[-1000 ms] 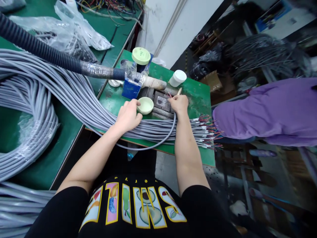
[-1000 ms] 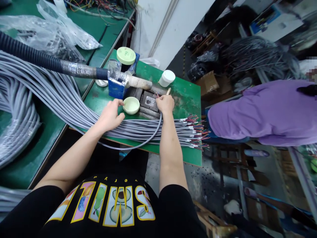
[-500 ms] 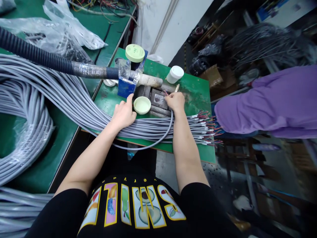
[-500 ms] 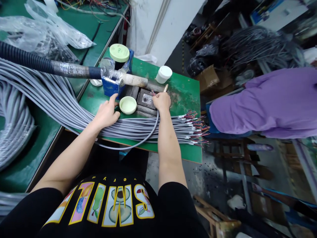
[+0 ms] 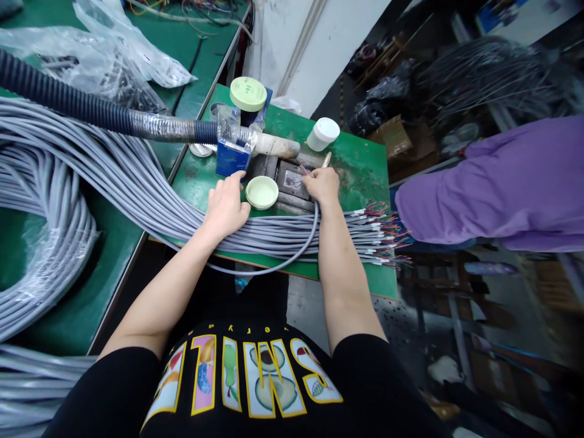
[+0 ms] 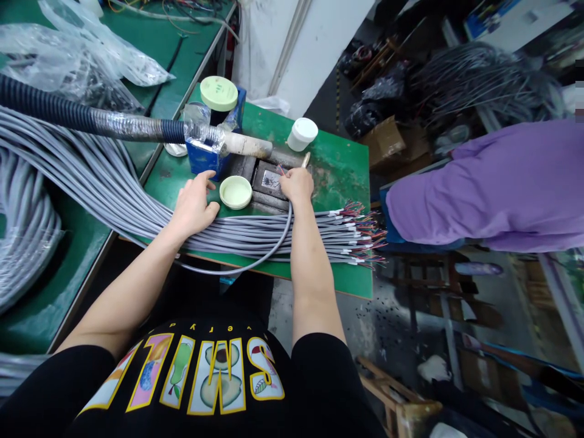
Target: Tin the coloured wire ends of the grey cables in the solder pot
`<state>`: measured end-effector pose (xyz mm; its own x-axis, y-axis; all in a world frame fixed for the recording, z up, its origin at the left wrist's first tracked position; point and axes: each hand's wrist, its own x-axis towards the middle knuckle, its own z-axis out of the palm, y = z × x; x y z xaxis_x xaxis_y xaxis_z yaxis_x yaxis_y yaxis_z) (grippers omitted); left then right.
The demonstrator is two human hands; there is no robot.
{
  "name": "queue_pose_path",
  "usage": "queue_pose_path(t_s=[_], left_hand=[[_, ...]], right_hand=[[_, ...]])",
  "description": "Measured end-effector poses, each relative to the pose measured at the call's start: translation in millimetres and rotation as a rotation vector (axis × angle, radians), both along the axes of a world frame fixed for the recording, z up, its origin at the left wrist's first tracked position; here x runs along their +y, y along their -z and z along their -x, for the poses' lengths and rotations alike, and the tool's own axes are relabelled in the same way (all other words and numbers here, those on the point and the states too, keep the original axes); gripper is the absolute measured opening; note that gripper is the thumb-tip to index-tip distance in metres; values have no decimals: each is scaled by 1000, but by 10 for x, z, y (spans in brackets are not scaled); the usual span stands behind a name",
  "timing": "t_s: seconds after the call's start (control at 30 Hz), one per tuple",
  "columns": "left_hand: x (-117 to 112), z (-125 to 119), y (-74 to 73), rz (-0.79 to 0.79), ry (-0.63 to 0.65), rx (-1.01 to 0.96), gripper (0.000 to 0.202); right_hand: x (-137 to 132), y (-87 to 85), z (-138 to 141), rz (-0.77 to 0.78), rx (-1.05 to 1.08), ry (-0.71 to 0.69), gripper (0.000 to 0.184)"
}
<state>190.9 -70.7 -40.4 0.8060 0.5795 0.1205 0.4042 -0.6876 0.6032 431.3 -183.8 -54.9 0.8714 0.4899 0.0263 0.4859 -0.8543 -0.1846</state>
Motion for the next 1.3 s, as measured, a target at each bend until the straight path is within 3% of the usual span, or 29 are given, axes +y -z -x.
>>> queue_pose_path(t_s=[0.37,0.53,0.67,0.73,0.8,0.93,1.0,1.13,1.3], left_hand=[[10,-13,38,42,-6,-48,60],[71,-29,98,34,-29,-176,52],[30,16,81,68,-30,-464,27],[-110,59,55,192,-36,-641,14],[-327,94,40,468,-25,-761,11],[-761,78,56,1191,71,-772,30],[-887,34,75,1420,97,-791,38],[-986,-29,96,1623,153,-840,32],[-989,-6,78,1539,115,-954,26]], right_hand=[[-21,7,-32,-102,-1,17,16],[-190,-153,125,-422,39,-26,16],[-403,-375,498,-747,119,-124,20],[-495,-471,734,-873,164,-153,22],[-565,-532,970,-969,213,-157,24],[-646,-540,1381,-1083,313,-144,24],[-666,-509,1536,-1108,353,-157,24],[-689,-456,1737,-1132,415,-184,23],[-748,-394,1864,-1160,608,-217,16]])
